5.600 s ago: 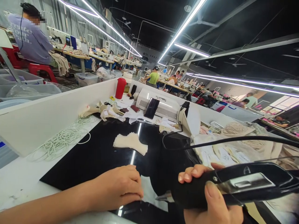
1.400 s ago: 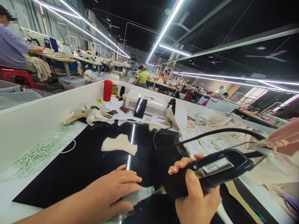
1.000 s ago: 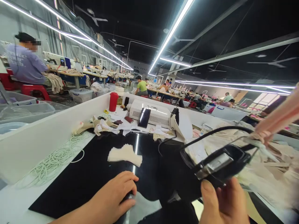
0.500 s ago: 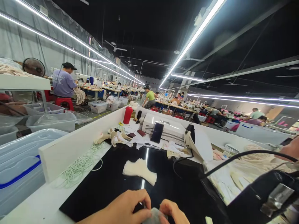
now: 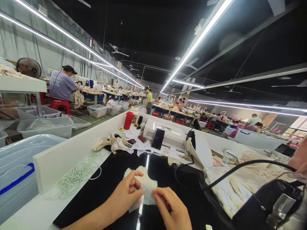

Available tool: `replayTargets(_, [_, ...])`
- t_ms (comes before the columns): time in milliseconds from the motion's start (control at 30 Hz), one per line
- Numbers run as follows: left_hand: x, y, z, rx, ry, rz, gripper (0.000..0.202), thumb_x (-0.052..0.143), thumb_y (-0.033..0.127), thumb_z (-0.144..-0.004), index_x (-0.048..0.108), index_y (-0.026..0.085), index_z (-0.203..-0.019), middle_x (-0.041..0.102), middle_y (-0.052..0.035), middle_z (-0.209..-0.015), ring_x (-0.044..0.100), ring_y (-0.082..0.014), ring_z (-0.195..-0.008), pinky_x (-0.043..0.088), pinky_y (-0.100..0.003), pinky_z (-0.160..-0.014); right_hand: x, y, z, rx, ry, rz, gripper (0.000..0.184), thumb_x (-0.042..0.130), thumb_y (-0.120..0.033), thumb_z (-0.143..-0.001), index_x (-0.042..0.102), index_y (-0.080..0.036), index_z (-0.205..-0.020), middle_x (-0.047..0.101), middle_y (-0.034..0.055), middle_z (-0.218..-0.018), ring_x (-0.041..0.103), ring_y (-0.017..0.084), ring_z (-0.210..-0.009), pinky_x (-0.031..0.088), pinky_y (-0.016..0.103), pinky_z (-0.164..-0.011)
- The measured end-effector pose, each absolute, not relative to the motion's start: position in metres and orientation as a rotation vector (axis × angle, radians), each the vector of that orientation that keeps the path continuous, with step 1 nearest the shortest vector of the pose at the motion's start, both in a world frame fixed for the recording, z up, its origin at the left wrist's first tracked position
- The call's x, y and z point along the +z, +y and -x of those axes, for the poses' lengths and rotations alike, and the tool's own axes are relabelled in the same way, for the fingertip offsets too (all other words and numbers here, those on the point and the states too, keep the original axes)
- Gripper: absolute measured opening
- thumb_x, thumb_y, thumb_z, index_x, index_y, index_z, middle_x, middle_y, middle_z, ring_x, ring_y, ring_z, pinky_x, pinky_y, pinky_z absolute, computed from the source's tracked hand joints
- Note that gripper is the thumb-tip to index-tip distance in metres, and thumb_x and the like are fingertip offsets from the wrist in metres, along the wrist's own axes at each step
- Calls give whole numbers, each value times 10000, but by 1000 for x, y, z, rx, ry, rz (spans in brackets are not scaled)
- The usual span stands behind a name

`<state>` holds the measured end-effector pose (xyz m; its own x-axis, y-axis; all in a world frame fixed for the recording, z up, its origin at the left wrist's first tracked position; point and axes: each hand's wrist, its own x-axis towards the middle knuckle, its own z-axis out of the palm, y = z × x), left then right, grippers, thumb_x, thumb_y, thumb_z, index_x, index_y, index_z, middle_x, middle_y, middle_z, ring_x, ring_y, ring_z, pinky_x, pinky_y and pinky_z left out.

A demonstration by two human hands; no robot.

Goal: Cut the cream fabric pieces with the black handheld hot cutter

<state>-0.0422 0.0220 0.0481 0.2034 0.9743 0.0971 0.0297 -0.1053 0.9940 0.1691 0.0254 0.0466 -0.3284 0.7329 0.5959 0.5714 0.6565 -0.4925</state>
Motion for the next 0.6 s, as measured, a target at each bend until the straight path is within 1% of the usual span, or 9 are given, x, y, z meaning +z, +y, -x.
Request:
replayTargets(67, [54,34,48,1137,1082,-1438,514,614,405,-807,494,218,-1270,584,27,-896,559,-128,-619,470,-256,-556,49,37,-163,206,-2031,1042,207,536,-396,-1064,711,-308,-998,718,-31,-879,703,145,-759,534,206,-695])
replayTargets(133, [61,48,55,1160,1142,-1501,476,619,373,-824,520,209,-1260,614,18,-897,577,-143,-661,467,-258,-577,50,47,-155,152,-2020,1093,225,524,-393,-1068,713,-296,-997,717,-18,-884,698,169,-775,532,246,-703])
replayTargets(233, [69,68,63,1168,1248,-1625,424,612,293,-845,558,193,-1253,657,9,-891,609,-163,-728,479,-280,-673,49,62,-143,61,-2013,1168,217,539,-352,-1060,723,-272,-978,723,5,-876,682,215,-794,511,307,-710])
replayTargets(333, [71,82,67,1109,1346,-1783,413,603,230,-863,588,201,-1274,684,6,-914,628,-177,-736,488,-305,-727,47,73,-134,-28,-2039,1215,150,605,-246,-1022,737,-259,-952,742,9,-866,669,237,-789,477,337,-714])
replayTargets(400, [67,86,66,1051,1399,-1898,427,597,184,-873,600,205,-1300,698,-2,-943,649,-194,-778,499,-329,-793,44,77,-131,-93,-2057,1238,138,641,-182,-989,741,-252,-925,746,10,-848,658,245,-772,445,349,-705])
replayTargets(500, [59,87,62,973,1463,-2052,452,584,123,-897,602,190,-1343,707,-39,-1028,675,-240,-946,498,-382,-936,36,80,-127,-186,-2076,1264,166,655,-121,-964,737,-247,-892,733,12,-805,641,255,-753,399,360,-683])
replayTargets(600, [51,85,59,902,1512,-2169,479,608,79,-895,604,186,-1362,706,-68,-1121,663,-274,-1084,479,-422,-1033,29,80,-125,-255,-2092,1261,205,665,-81,-937,712,-241,-818,706,13,-773,628,256,-742,393,362,-678])
